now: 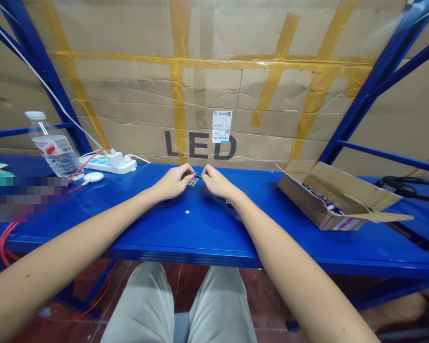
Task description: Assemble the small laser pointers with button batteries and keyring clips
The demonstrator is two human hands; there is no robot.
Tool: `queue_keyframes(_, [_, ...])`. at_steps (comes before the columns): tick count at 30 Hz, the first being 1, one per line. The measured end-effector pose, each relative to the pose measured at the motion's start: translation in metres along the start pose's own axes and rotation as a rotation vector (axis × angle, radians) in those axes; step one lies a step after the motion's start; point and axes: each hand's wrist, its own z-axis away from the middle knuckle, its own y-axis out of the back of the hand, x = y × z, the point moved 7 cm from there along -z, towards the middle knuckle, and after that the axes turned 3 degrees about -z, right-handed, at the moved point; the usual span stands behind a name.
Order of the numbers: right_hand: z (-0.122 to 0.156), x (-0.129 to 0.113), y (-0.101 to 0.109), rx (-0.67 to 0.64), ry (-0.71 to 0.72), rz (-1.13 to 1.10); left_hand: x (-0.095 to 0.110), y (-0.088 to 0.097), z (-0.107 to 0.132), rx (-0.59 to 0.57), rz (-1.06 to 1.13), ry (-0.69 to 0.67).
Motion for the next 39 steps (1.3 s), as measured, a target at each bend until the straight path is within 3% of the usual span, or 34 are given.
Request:
queue_keyframes(12, [-0.001,-0.010,-0.004,0.024,0.166,0.270,0.018,0.006,0.004,0.041,-0.051,-0.096])
queue_keyframes(19, [0.000,-0.009,-0.009,-0.005,0.190,0.313,0.024,0.000,0.005,0.020,-0.239,-0.185])
queue_keyframes(28, [0.005,-0.015,-0.012,-0.022,0.184,0.362,0.029,-0.003,0.007,0.020,-0.415,-0.092])
queue_keyframes(32, [0.004,-0.012,-0.011,-0.016,0.165,0.368,0.021,0.003,0.005,0.038,-0.287,-0.032])
queue_keyframes(39, [-0.003,-0.003,0.009,0.047,0.108,0.261,-0.012,0.010,-0.003,0.076,0.226,0.176])
